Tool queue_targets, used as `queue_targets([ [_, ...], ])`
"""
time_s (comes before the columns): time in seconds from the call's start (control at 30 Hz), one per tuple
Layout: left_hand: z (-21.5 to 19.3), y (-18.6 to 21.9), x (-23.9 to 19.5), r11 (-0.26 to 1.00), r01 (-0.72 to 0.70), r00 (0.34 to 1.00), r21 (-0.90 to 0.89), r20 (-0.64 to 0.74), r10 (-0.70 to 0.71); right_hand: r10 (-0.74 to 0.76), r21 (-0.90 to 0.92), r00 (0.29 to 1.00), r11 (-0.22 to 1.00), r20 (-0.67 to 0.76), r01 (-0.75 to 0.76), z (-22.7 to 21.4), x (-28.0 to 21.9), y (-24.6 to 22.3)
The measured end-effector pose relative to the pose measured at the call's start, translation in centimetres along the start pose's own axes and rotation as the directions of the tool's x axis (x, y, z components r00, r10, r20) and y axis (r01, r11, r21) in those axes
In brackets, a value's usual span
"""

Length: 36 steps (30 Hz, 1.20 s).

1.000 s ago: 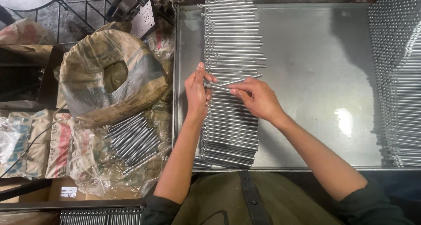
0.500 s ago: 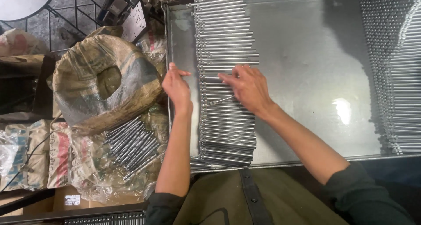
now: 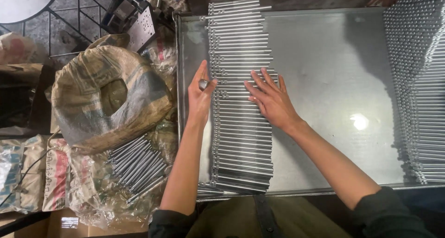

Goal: Organizing and aligning metal rods into neat rows within a metal tray.

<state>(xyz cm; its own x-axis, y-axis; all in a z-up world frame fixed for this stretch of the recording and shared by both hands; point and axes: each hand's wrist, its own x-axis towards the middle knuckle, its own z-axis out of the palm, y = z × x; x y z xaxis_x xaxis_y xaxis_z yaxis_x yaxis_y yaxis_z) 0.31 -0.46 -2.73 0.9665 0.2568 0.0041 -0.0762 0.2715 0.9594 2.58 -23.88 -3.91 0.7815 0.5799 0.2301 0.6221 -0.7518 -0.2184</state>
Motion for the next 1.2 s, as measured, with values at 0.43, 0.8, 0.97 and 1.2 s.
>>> queue_targets([
  [0.43, 0.6, -0.3, 4.7, 0.990, 0.008, 1.000, 0.141, -0.003, -0.007, 0.008, -0.052, 0.997, 0.999, 0.076, -0.004, -0.1, 3.5, -0.6],
  [0.8, 3.2, 0.4, 6.2, 0.992, -0.012, 0.995, 0.126, -0.101, 0.025, 0.007, -0.041, 0.999, 0.999, -0.032, -0.008, 0.5, 3.5, -0.5],
  [0.97, 2.9, -0.1, 7.1, 0.993, 0.000, 0.994, 0.119, -0.111, 0.013, 0.031, -0.005, 0.995, 0.999, -0.094, -0.031, 1.7, 5.5, -0.3],
  [1.2, 3.1, 0.6, 8.6, 0.994, -0.022, 0.995, 0.109, -0.096, 0.032, 0.033, -0.037, 0.996, 0.999, -0.087, -0.036, 1.8, 7.4, 0.2],
])
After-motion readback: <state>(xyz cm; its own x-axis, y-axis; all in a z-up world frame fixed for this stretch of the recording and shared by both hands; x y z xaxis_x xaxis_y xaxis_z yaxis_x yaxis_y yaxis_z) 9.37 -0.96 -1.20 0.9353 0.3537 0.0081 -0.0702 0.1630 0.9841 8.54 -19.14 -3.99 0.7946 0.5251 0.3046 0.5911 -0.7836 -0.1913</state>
